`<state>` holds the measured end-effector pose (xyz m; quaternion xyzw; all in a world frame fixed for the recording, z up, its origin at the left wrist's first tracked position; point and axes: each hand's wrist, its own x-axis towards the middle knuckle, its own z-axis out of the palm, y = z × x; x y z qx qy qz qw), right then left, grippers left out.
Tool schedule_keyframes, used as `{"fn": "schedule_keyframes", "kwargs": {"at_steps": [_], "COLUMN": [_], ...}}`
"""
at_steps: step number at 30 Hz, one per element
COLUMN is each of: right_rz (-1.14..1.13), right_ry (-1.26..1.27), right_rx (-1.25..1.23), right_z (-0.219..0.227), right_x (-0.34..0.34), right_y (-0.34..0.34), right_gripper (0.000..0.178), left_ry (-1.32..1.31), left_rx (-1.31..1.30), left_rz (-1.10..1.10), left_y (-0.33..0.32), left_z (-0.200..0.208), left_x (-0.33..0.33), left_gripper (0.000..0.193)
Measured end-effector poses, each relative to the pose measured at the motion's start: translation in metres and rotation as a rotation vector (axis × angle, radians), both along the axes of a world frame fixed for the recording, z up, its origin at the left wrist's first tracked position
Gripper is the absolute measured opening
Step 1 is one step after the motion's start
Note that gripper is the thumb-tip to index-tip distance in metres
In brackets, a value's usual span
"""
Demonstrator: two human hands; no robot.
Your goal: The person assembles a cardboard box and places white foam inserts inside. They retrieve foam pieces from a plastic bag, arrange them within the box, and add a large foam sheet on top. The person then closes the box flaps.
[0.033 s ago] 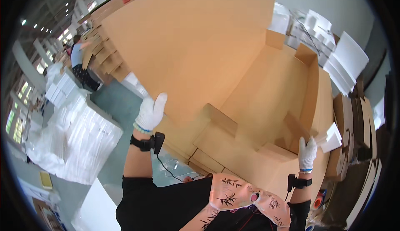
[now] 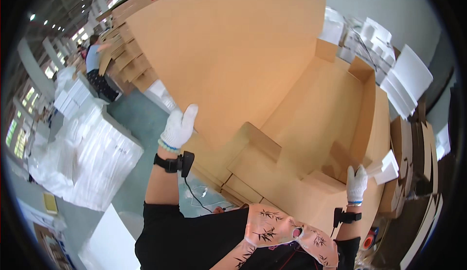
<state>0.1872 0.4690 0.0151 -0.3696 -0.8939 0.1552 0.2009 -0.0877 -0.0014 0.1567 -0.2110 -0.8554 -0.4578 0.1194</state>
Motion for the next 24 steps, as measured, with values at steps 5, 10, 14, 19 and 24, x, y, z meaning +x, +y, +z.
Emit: {"fn": "schedule_keyframes", "kwargs": {"at_steps": [5,10,14,19,24], "right_rz": [0.216,0.229,0.172,0.144,0.146], "right_ry": [0.0,-0.015,-0.042,-0.101,-0.122], "right_rx": [0.386,0.428,0.391,0.328,0.345], "right_z": [-0.021,-0.025,-0.022,-0.014,-0.013], "right_x": [-0.013,-0.015,-0.011,-0.017,-0.014], "right_y": [-0.013,-0.011,-0.012,-0.011,-0.005], "right_gripper": [0.021,0.021,0.023,0.026,0.025], "left_ry": [-0.184,-0.259,-0.41,-0.732,-0.808], "left_rx": [0.142,0.25,0.41,0.826,1.032], "left_rz": [0.068,0.096,0.135,0.068,0.115], "left_y": [-0.038,-0.056,-0.053,-0.087,-0.075], "left_z": [-0.022,-0.041,-0.074,-0.165,-0.194], "left_x": [-0.051,-0.087,-0.106,-0.133,-0.122], "left_gripper": [0.054,0.06,0.061,0.055,0.055]}}
